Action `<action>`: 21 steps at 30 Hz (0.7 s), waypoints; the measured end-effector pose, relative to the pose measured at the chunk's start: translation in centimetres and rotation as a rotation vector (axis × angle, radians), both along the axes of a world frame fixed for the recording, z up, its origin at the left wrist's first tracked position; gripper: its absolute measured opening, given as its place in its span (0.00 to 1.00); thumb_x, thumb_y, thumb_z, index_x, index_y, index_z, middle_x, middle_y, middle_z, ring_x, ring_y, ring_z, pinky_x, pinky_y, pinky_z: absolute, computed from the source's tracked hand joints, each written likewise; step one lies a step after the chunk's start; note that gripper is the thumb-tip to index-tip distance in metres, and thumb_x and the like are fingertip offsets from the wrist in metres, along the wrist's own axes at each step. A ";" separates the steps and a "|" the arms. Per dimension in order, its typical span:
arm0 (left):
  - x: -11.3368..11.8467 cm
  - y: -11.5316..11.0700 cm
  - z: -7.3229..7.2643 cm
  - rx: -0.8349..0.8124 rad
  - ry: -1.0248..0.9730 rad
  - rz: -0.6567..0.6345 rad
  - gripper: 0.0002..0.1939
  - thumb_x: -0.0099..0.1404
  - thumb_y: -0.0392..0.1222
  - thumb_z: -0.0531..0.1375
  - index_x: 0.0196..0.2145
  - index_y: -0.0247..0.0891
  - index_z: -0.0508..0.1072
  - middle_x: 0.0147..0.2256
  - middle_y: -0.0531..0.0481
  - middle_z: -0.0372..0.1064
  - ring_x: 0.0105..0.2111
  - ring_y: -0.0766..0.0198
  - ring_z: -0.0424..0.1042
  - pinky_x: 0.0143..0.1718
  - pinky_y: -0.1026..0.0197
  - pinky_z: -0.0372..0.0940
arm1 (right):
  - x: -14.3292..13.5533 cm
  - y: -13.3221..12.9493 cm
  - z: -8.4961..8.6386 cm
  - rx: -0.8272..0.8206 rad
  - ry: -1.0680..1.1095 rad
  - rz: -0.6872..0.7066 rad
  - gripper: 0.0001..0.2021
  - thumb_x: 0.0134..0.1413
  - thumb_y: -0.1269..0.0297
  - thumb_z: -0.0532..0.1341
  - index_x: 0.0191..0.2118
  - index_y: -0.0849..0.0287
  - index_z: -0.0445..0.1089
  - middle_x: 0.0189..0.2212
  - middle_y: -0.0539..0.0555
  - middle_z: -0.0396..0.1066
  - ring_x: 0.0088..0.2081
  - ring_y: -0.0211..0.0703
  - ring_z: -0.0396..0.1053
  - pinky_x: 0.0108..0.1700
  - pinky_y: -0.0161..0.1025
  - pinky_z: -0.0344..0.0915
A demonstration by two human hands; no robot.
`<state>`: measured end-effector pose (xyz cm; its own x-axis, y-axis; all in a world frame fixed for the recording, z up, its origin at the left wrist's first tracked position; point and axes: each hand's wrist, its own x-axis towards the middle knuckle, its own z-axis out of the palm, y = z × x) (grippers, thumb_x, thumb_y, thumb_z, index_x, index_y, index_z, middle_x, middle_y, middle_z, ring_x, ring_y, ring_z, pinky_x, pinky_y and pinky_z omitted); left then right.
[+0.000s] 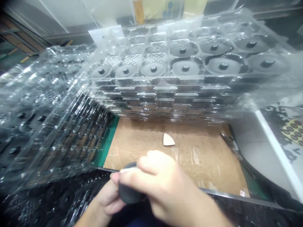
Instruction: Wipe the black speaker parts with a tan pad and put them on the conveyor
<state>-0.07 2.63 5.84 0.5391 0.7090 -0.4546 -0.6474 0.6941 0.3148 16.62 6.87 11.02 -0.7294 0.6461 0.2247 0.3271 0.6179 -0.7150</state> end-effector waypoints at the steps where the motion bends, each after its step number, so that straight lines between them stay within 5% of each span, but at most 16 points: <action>1: -0.1 -0.2 -0.3 -0.011 0.000 -0.020 0.25 0.50 0.52 0.64 0.38 0.27 0.73 0.33 0.41 0.72 0.33 0.58 0.74 0.34 0.63 0.68 | -0.2 0.2 0.0 -0.035 -0.048 0.003 0.16 0.55 0.75 0.52 0.46 0.51 0.67 0.25 0.49 0.63 0.27 0.36 0.58 0.26 0.33 0.55; 4: -0.4 -0.8 -0.9 -0.054 -0.021 -0.069 0.28 0.49 0.58 0.61 0.37 0.28 0.74 0.30 0.43 0.73 0.29 0.61 0.74 0.28 0.65 0.68 | -0.7 0.4 -0.6 -0.027 -0.118 0.004 0.14 0.55 0.75 0.53 0.44 0.53 0.68 0.23 0.48 0.60 0.26 0.36 0.55 0.26 0.33 0.51; 8: -0.5 -0.6 -0.7 -0.053 -0.016 -0.034 0.25 0.54 0.54 0.60 0.40 0.29 0.73 0.31 0.44 0.73 0.30 0.62 0.73 0.32 0.64 0.68 | -0.7 0.5 -1.1 -0.045 0.046 0.105 0.13 0.57 0.72 0.52 0.46 0.54 0.65 0.26 0.49 0.61 0.28 0.35 0.56 0.29 0.33 0.54; 13: -0.1 0.1 -0.1 -0.048 0.001 0.005 0.23 0.48 0.49 0.66 0.39 0.31 0.74 0.34 0.44 0.74 0.31 0.60 0.74 0.32 0.63 0.68 | -0.3 0.6 -0.4 -0.019 -0.081 -0.055 0.15 0.53 0.77 0.53 0.43 0.54 0.67 0.25 0.49 0.62 0.26 0.35 0.58 0.25 0.31 0.54; 17: -0.3 0.2 -0.2 -0.045 0.015 0.075 0.13 0.54 0.43 0.63 0.37 0.33 0.76 0.33 0.47 0.75 0.35 0.64 0.72 0.39 0.66 0.65 | -1.3 -0.2 -0.9 0.065 0.108 -0.080 0.15 0.56 0.75 0.50 0.46 0.59 0.66 0.27 0.52 0.66 0.27 0.36 0.61 0.29 0.34 0.60; 21: -0.8 0.1 -1.1 -0.026 0.127 0.203 0.27 0.42 0.44 0.70 0.43 0.41 0.73 0.42 0.49 0.73 0.41 0.64 0.70 0.42 0.68 0.64 | -1.3 -2.2 -2.5 0.066 0.015 -0.323 0.16 0.55 0.74 0.52 0.50 0.62 0.64 0.30 0.53 0.69 0.29 0.35 0.66 0.31 0.33 0.64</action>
<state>-0.92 2.71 4.77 0.3239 0.7844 -0.5290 -0.7311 0.5624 0.3864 15.28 4.64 8.48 -0.4852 0.8275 0.2824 0.5038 0.5286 -0.6832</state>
